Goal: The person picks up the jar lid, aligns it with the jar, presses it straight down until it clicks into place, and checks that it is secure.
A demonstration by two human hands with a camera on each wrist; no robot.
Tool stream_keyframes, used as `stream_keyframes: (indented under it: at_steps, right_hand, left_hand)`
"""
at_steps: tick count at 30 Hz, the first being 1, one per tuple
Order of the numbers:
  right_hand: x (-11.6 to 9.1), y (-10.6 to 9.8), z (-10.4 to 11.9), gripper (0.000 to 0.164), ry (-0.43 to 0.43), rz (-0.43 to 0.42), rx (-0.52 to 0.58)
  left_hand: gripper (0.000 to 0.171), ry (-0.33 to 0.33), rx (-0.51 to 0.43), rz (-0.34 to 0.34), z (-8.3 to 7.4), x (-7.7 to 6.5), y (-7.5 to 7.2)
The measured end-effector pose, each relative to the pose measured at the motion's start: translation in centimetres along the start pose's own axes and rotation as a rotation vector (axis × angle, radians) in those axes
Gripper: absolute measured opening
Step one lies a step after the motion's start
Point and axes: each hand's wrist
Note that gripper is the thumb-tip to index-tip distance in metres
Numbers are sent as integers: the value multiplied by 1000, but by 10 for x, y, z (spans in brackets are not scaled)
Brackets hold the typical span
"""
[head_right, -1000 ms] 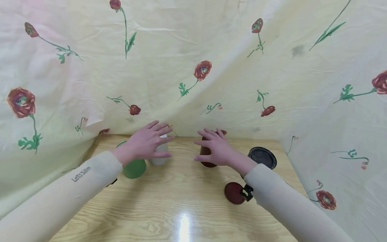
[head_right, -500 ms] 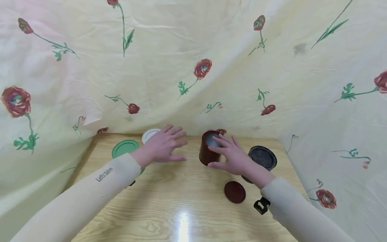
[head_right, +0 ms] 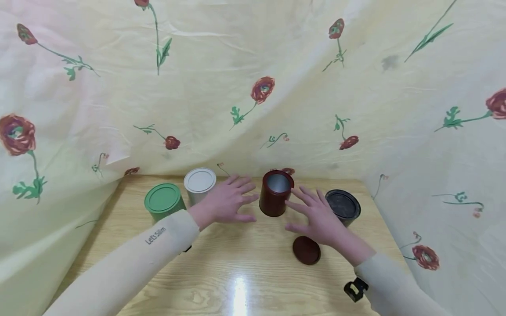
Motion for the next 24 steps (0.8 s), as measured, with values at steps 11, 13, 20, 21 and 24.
stream_keyframes:
  at_steps: [11,13,20,21,24]
  right_hand:
    - [-34,22,0,66,-1,-138,7]
    - [-40,27,-2,67,-4,-169,3]
    - [-61,42,-5,66,64,-196,46]
    - [-64,44,-6,66,73,-195,51]
    - [-71,51,-9,66,84,-201,53]
  left_hand:
    - [73,23,17,1,-25,8,19]
    - [73,16,8,-1,-28,9,23]
    - [75,7,-19,-10,-44,13,39]
    - [75,5,-24,-10,-47,14,42]
    - [75,-3,-35,-16,-55,16,51]
Point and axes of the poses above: each hand's wrist, its own x-axis towards the middle knuckle, its own y-axis out of the palm, z = x × y
